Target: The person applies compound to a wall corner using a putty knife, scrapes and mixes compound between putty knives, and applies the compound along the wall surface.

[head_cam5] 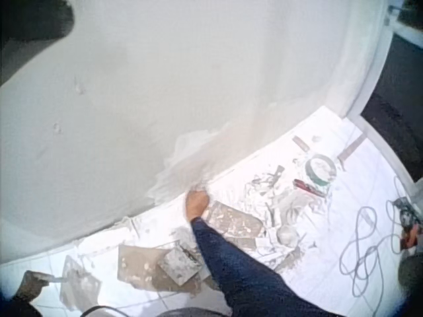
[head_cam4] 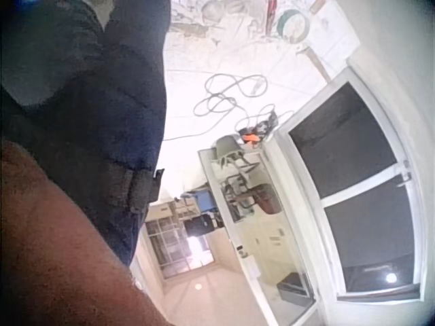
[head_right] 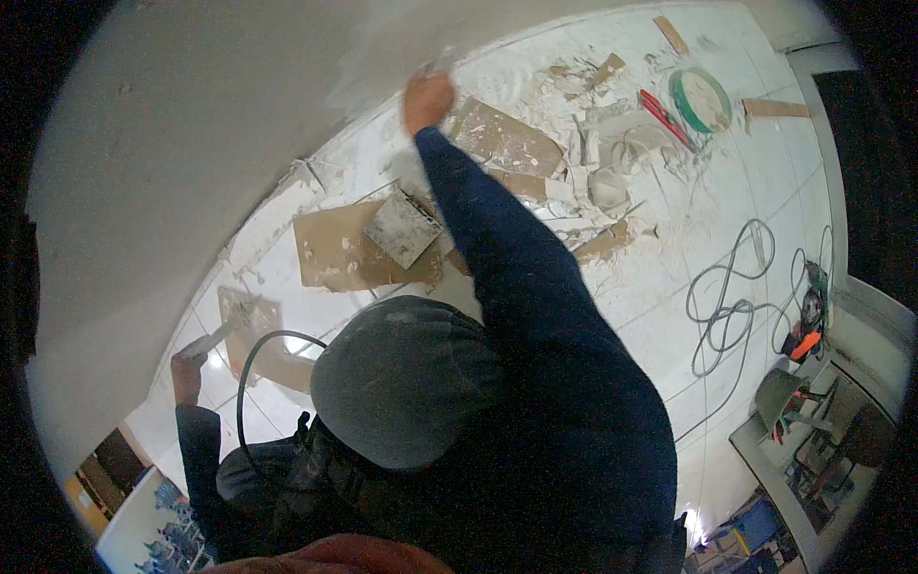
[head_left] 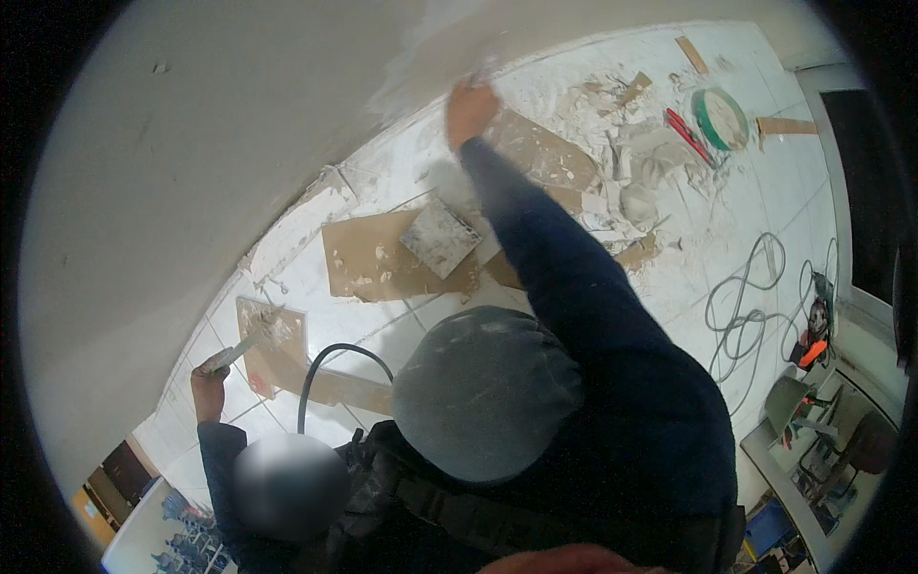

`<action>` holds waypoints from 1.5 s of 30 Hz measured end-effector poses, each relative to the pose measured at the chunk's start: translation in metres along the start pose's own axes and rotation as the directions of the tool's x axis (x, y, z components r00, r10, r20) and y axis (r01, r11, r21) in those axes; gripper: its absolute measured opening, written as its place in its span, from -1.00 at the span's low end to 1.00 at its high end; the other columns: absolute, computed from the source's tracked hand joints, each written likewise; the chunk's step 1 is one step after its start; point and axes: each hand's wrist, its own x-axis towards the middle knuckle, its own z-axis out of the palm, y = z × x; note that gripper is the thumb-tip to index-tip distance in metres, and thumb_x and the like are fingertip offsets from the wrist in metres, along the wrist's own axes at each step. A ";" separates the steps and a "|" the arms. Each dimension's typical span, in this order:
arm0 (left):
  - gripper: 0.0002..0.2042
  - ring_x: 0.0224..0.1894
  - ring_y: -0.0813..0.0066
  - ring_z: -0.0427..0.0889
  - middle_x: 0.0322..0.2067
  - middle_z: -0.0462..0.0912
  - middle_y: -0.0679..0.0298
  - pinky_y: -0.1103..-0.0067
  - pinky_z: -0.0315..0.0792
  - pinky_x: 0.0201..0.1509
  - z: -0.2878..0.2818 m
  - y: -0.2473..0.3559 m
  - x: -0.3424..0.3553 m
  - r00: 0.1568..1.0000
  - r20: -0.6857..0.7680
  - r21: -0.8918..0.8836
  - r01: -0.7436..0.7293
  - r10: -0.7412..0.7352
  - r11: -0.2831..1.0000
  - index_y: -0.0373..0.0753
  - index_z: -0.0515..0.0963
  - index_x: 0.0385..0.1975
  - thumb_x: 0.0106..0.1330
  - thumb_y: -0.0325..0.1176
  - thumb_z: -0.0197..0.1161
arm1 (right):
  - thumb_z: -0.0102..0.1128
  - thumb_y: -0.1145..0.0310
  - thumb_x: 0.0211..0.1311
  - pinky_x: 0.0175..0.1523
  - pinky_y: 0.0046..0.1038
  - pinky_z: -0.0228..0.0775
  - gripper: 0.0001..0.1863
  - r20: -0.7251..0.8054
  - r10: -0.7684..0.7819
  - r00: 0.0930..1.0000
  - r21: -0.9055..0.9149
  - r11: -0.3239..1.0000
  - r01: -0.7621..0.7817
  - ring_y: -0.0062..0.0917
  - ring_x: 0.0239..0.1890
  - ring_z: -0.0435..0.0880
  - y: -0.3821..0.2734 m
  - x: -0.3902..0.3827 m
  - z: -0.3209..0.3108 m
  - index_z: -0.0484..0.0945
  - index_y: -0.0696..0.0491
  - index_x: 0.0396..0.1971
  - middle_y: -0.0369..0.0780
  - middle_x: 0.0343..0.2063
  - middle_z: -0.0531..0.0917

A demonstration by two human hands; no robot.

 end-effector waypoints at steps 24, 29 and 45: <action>-0.68 -0.23 0.59 0.53 -0.31 0.63 0.30 0.64 0.37 -0.09 0.003 0.007 0.005 1.000 0.020 -0.014 -0.009 0.010 1.000 -0.31 0.57 -0.17 0.05 -0.67 0.05 | 0.03 0.46 0.03 -0.15 -0.21 0.37 -0.58 0.102 -0.110 0.989 0.141 0.986 0.095 -0.06 -0.27 0.55 -0.029 -0.108 0.002 0.41 0.18 -0.03 0.08 -0.38 0.57; -0.66 -0.22 0.57 0.53 -0.29 0.63 0.28 0.64 0.36 -0.07 -0.002 0.000 0.002 1.000 -0.005 0.078 0.030 -0.030 0.997 -0.31 0.56 -0.16 0.04 -0.67 0.06 | -0.03 0.50 0.08 -0.15 -0.28 0.38 -0.62 0.106 -0.094 0.990 0.349 0.936 0.052 -0.07 -0.22 0.54 -0.018 -0.085 -0.045 0.41 0.19 -0.03 0.08 -0.30 0.57; -0.64 -0.32 0.61 0.49 -0.37 0.61 0.31 0.67 0.36 -0.17 -0.010 -0.023 -0.011 0.999 -0.026 0.023 -0.031 0.031 0.999 -0.34 0.57 -0.18 -0.01 -0.69 0.03 | -0.05 0.43 0.04 -0.24 -0.26 0.39 -0.68 -0.127 -0.174 0.976 -0.028 0.985 0.172 -0.11 -0.36 0.59 0.065 0.117 -0.058 0.52 0.17 -0.19 0.01 -0.47 0.61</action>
